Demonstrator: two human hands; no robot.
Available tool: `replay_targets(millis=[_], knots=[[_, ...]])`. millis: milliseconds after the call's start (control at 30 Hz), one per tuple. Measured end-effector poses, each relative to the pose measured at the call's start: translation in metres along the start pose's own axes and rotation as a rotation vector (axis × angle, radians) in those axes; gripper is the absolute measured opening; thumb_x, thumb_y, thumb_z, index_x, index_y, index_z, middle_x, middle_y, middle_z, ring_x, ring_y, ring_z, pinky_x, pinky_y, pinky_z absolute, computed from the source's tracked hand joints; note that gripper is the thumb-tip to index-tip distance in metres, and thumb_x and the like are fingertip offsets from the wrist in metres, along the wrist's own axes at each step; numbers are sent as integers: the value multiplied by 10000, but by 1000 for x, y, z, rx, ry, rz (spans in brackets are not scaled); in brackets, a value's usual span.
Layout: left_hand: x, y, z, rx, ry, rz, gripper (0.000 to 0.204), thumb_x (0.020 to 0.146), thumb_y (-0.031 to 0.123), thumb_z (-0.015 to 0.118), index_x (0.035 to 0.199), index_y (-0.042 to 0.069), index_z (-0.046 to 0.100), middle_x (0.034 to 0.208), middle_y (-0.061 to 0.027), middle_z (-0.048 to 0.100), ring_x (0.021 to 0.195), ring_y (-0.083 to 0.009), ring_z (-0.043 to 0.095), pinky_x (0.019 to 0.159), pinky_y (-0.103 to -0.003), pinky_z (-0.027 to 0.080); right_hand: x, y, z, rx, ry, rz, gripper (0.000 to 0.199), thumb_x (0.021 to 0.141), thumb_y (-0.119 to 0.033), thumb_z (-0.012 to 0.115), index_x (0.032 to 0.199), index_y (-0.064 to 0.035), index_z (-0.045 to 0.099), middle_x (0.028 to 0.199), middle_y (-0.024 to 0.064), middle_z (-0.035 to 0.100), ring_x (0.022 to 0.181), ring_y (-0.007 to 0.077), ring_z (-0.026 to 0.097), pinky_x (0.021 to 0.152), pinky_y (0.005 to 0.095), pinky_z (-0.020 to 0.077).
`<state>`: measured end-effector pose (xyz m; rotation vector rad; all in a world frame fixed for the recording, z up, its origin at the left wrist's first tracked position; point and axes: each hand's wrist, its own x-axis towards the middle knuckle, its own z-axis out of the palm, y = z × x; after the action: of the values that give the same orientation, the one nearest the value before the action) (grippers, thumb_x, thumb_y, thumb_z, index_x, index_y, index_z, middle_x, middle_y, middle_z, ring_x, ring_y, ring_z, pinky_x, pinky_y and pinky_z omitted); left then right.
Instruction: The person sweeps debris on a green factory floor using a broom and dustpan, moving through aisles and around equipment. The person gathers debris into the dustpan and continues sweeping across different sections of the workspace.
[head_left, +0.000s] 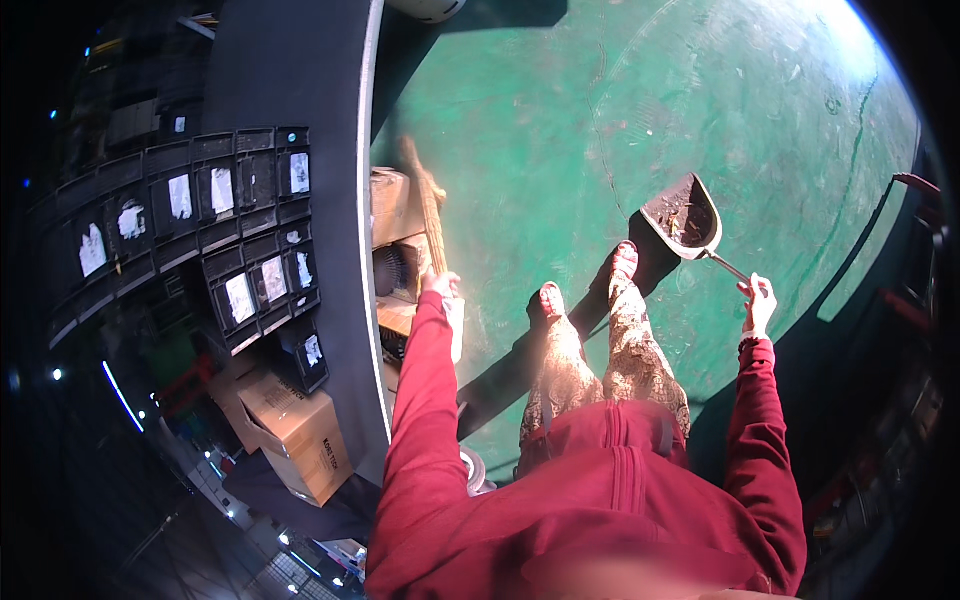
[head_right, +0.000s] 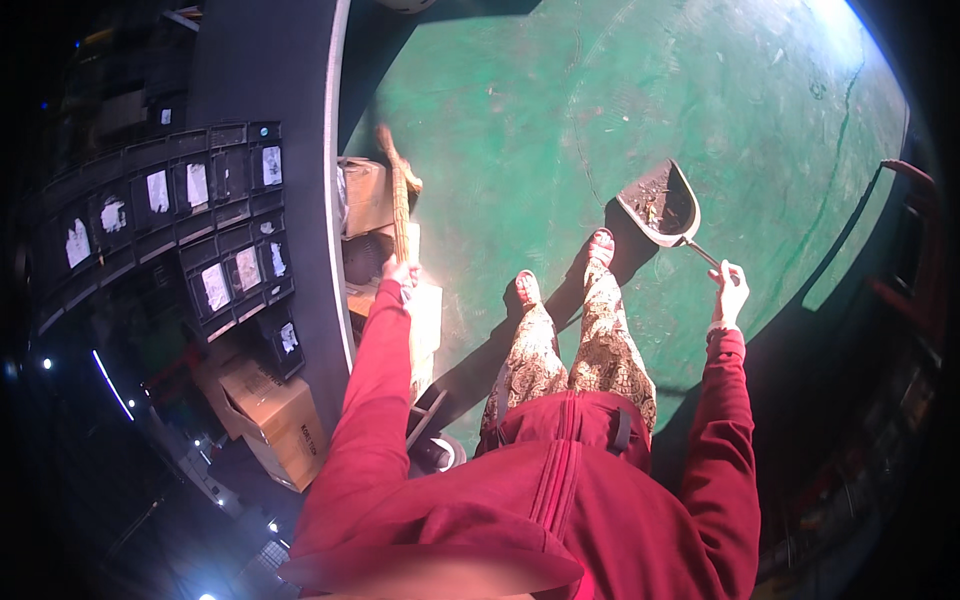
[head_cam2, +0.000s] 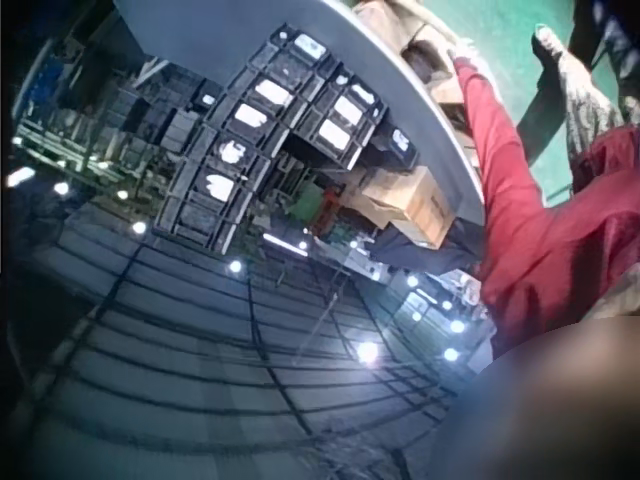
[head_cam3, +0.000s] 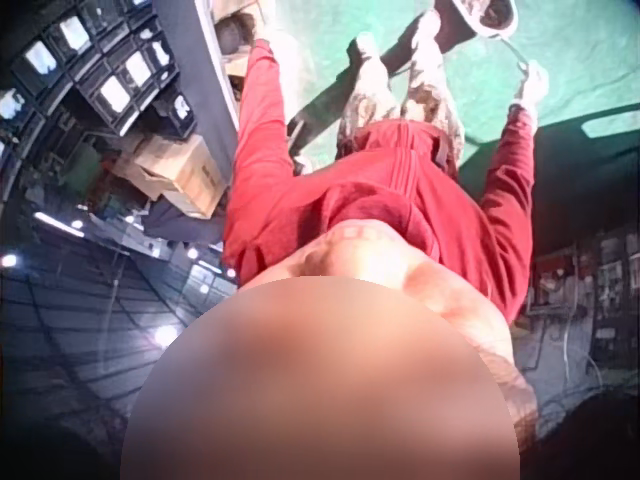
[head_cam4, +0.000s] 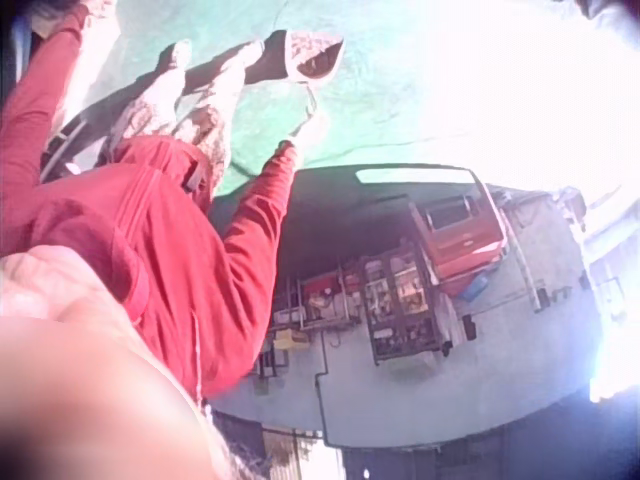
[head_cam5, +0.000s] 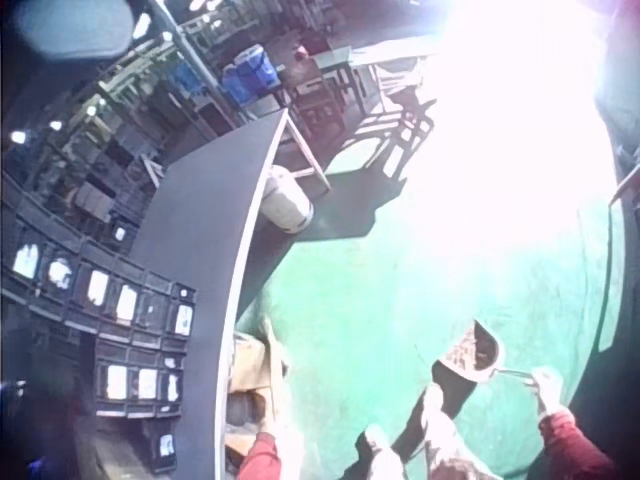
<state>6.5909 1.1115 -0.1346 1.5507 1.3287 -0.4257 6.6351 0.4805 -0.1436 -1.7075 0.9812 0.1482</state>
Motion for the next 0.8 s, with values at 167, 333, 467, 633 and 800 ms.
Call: replay_targets(millis=[167, 333, 467, 633, 800], knots=[[87, 57, 99, -234, -85, -162, 168, 636, -14, 549, 644, 39, 389, 474, -56, 440, 344, -156, 451, 276, -280, 322, 25, -28, 24, -130, -110, -21, 258, 774, -392, 569, 811, -137, 558, 730, -22, 612, 754, 101, 596, 638, 281, 325], [6, 32, 162, 508, 18, 86, 718, 648, 17, 521, 1294, 122, 227, 628, -149, 544, 485, -256, 555, 411, -367, 446, 26, -37, 50, -12, -50, -5, 202, 775, -246, 608, 784, -46, 579, 671, 11, 554, 666, 142, 596, 705, 236, 372], [-59, 4, 154, 954, -165, 379, 749, 665, 51, 488, 1329, 144, 153, 760, -240, 573, 659, -357, 586, 597, -408, 482, 42, -31, 60, 39, -60, -49, 214, 765, -250, 617, 781, -38, 587, 665, 23, 564, 643, 134, 588, 636, 229, 399], [-118, 10, 132, 1062, -505, 458, 776, 647, 40, 525, 1330, 122, 167, 658, -185, 563, 550, -281, 565, 507, -362, 471, 60, -23, 68, 48, -48, -92, 194, 759, -235, 614, 785, -44, 597, 656, 34, 586, 622, 103, 576, 594, 224, 415], [-180, 73, 86, 835, -731, 40, 798, 676, 3, 575, 1346, 165, 173, 491, -8, 458, 367, -87, 409, 337, -233, 359, 63, -41, 73, 113, -12, -68, 177, 754, -224, 617, 767, -48, 594, 646, 39, 588, 603, 97, 570, 560, 237, 432]])
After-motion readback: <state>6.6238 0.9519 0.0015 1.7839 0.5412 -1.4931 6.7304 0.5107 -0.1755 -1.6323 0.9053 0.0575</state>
